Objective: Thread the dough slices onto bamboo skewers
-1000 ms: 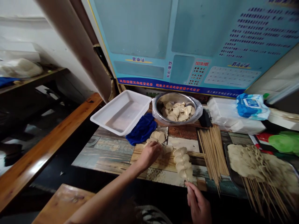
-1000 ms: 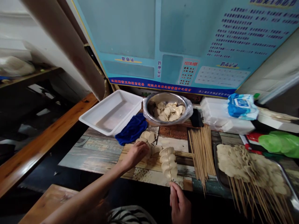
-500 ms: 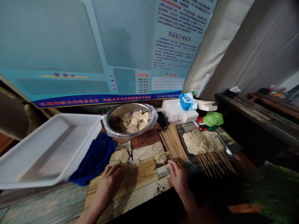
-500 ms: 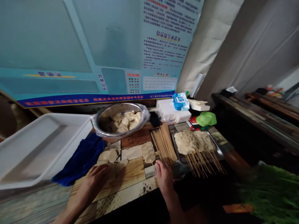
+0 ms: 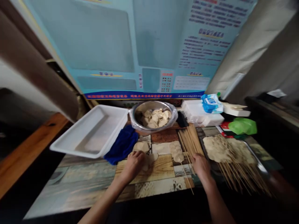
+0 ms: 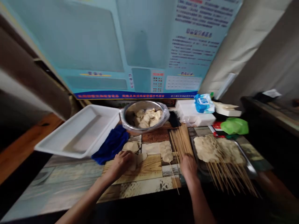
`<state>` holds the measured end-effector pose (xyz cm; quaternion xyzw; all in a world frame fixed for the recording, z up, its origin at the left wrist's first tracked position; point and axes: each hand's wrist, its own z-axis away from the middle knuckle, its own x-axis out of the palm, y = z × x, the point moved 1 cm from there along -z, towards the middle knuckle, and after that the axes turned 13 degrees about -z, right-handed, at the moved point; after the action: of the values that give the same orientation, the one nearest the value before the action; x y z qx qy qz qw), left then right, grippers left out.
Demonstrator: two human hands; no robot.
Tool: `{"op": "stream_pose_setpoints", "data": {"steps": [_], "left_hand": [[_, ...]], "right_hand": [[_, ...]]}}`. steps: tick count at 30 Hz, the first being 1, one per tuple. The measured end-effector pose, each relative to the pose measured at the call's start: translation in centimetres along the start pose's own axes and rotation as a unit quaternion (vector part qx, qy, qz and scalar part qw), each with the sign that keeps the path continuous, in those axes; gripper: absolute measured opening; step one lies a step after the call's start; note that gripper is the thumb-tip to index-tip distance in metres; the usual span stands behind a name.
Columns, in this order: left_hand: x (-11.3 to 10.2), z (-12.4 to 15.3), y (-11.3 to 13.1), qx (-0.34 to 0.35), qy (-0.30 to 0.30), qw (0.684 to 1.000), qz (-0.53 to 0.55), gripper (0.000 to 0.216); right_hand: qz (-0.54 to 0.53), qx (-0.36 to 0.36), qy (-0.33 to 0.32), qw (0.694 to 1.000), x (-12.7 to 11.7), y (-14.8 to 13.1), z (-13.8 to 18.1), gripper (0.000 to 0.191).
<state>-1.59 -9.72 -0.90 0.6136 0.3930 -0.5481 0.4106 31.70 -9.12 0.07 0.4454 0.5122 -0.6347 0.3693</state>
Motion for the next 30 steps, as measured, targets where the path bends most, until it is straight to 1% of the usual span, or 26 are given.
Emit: {"op": "stream_pose_setpoints", "data": {"steps": [4, 6, 8, 10, 13, 15, 17, 19, 21, 22, 23, 24, 25, 26, 27, 29, 30], "left_hand": [[-0.3, -0.5, -0.4, -0.015, -0.036, 0.999, -0.008, 0.03], [-0.6, -0.8, -0.6, -0.015, -0.045, 0.999, -0.017, 0.026], [-0.9, -0.9, -0.8, 0.0, -0.045, 0.999, -0.018, 0.021], [-1.2, -0.8, -0.9, 0.028, -0.039, 0.999, -0.016, 0.022], [-1.5, -0.6, -1.0, 0.091, -0.03, 0.995, -0.009, 0.038], [-1.4, -0.5, -1.0, 0.12, -0.026, 0.992, 0.011, 0.041], [-1.5, -0.7, -1.0, 0.131, -0.023, 0.991, 0.034, 0.032], [-1.8, -0.8, -1.2, 0.128, -0.012, 0.99, 0.063, 0.021], [-2.4, -0.8, -1.2, 0.122, 0.001, 0.983, 0.134, 0.015], [-2.7, -0.7, -1.2, 0.111, 0.007, 0.975, 0.193, 0.013], [-2.9, -0.6, -1.2, 0.089, 0.009, 0.96, 0.266, 0.012], [-3.1, -0.5, -1.1, 0.057, 0.006, 0.936, 0.347, 0.012], [-3.2, -0.4, -1.0, 0.017, -0.001, 0.903, 0.428, 0.014], [-3.2, -0.2, -0.9, -0.029, -0.011, 0.86, 0.509, 0.017], [-3.1, 0.0, -0.7, -0.076, -0.021, 0.808, 0.584, 0.02], [-2.8, 0.3, -0.3, -0.141, -0.037, 0.698, 0.701, 0.027], [-2.7, 0.5, -0.2, -0.162, -0.042, 0.653, 0.738, 0.03]], "right_hand": [[0.026, -0.006, -0.025, 0.999, -0.1, 0.2, -1.3, 0.018], [0.029, -0.007, -0.025, 0.999, -0.5, 0.3, -1.6, 0.018], [0.024, -0.009, -0.013, 1.0, -1.1, 0.4, -1.5, 0.018], [0.007, -0.017, 0.004, 1.0, -1.6, 0.5, -0.8, 0.017], [-0.042, -0.056, 0.02, 0.997, -1.4, 0.2, 1.3, 0.028], [-0.083, -0.097, 0.018, 0.992, -0.6, -0.5, 3.4, 0.031], [-0.118, -0.138, 0.008, 0.983, 0.6, -1.5, 5.8, 0.03], [-0.16, -0.177, 0.007, 0.971, 1.8, -2.8, 8.3, 0.036], [-0.241, -0.221, 0.021, 0.945, 2.6, -4.1, 10.6, 0.039], [-0.277, -0.229, 0.022, 0.933, 3.0, -4.7, 11.6, 0.04], [-0.312, -0.234, 0.01, 0.921, 3.2, -5.3, 12.6, 0.04], [-0.343, -0.234, -0.007, 0.91, 3.5, -5.8, 13.4, 0.041], [-0.373, -0.23, -0.024, 0.899, 3.8, -6.2, 14.2, 0.042], [-0.399, -0.223, -0.037, 0.889, 4.1, -6.5, 14.8, 0.044], [-0.419, -0.212, -0.039, 0.882, 4.4, -6.7, 15.4, 0.045], [-0.441, -0.193, -0.017, 0.877, 5.2, -6.9, 16.3, 0.048], [-0.441, -0.187, 0.0, 0.878, 5.6, -6.9, 16.7, 0.049]]}}
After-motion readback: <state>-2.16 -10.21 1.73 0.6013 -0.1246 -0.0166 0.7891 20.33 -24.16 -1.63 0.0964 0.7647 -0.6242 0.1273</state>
